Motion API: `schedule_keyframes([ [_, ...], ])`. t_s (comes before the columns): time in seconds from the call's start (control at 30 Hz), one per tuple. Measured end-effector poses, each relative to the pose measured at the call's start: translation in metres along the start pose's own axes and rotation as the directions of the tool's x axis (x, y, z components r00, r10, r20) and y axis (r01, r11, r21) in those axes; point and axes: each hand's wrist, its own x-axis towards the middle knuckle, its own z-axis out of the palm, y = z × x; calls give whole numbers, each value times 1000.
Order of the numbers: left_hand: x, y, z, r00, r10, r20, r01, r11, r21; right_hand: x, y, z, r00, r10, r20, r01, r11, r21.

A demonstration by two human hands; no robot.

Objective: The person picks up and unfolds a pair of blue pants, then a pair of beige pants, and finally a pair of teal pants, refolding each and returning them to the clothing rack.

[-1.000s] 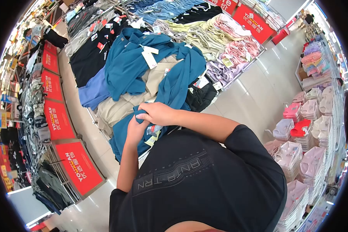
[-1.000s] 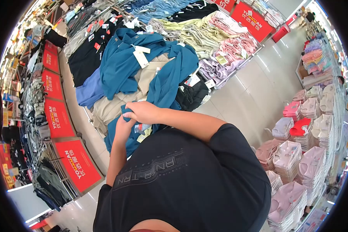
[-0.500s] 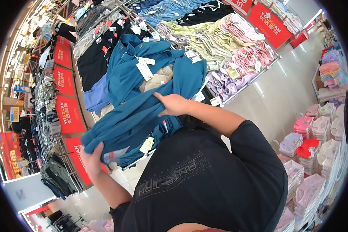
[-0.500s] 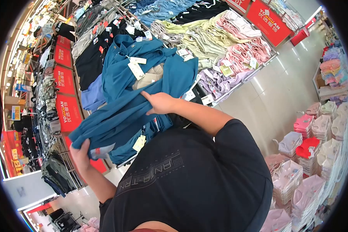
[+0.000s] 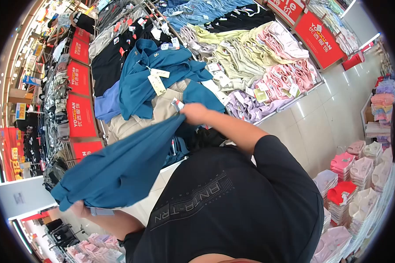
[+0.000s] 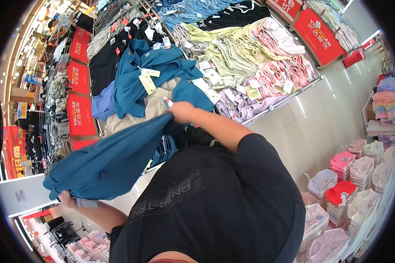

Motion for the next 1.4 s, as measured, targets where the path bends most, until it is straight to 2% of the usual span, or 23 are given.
schedule_keyframes([
  [0.07, -4, 6, 12, 994, -101, -44, 95, 988, -122, -18, 26, -53, 993, 64, -102, -57, 996, 73],
  [0.1, -4, 10, 18, 985, -170, -30, 161, 967, -197, -32, 42, -82, 980, 70, -189, -24, 972, 233],
  [0.17, 0, 17, 33, 949, -313, 44, 309, 887, -342, -59, 68, -157, 951, 96, -295, -58, 989, 138],
  [0.27, -16, 48, 79, 873, -454, 180, 471, 683, -558, -108, 73, -269, 913, 166, -373, -109, 979, 170],
  [0.3, -23, 59, 94, 860, -393, 325, 509, 608, -609, -119, 66, -296, 896, 209, -391, -151, 973, 173],
  [0.4, -33, 60, 118, 730, -506, 460, 680, 462, -570, -134, 36, -340, 888, 217, -405, -237, 972, 1],
  [0.47, -40, 17, 117, 623, -540, 567, 782, 410, -469, -128, 60, -320, 904, 149, -400, -225, 963, -150],
  [0.53, -57, -27, 126, 585, -532, 611, 794, 531, -297, -123, 85, -281, 922, 89, -377, -199, 944, -264],
  [0.57, -68, -60, 128, 543, -562, 624, 805, 560, -196, -120, 111, -247, 924, 101, -368, -190, 959, -213],
  [0.6, -83, -93, 130, 482, -598, 640, 832, 542, -120, -118, 131, -208, 887, 400, -228, -402, 915, 41],
  [0.63, -100, -121, 131, 421, -632, 650, 852, 522, -44, -125, 148, -176, 931, 160, -327, -250, 935, -254],
  [0.67, -116, -138, 132, 369, -697, 614, 860, 507, 58, -132, 163, -145, 931, 207, -299, -282, 930, -235],
  [0.7, -132, -152, 130, 317, -758, 570, 861, 482, 162, -141, 189, -105, 905, 175, -388, -308, 898, -315],
  [0.77, -157, -186, 123, 285, -787, 547, 864, 458, 210, -158, 191, -80, 832, 389, -396, -473, 870, -139],
  [0.83, -163, -195, 120, 276, -816, 508, 900, 405, 162, -170, 199, -62, 692, 603, -396, -635, 770, 63],
  [0.9, -158, -191, 111, 249, -841, 481, 935, 339, 107, -177, 209, -54, 609, 661, -438, -699, 709, 99],
  [0.93, -154, -174, 110, 307, -821, 482, 921, 384, 66, -178, 211, -55, 582, 697, -420, -722, 680, 128],
  [0.97, -147, -175, 105, 265, -827, 495, 936, 343, 73, -177, 212, -55, 553, 730, -402, -743, 650, 158],
  [1.07, -129, -168, 96, 285, -791, 541, 930, 366, 44, -162, 200, -66, 563, 777, -283, -731, 627, 268],
  [1.17, -119, -167, 92, 243, -751, 614, 942, 334, 36, -141, 203, -55, 555, 773, -307, -711, 632, 308],
  [1.2, -118, -169, 91, 236, -756, 611, 936, 346, 67, -136, 220, -41, 563, 742, -364, -698, 663, 272],
  [1.27, -120, -178, 88, 254, -786, 563, 920, 376, 110, -126, 231, -37, 595, 761, -258, -738, 645, 199],
  [1.4, -125, -196, 75, 259, -770, 583, 927, 369, 75, -121, 241, -53, 614, 629, -477, -677, 731, 92],
])
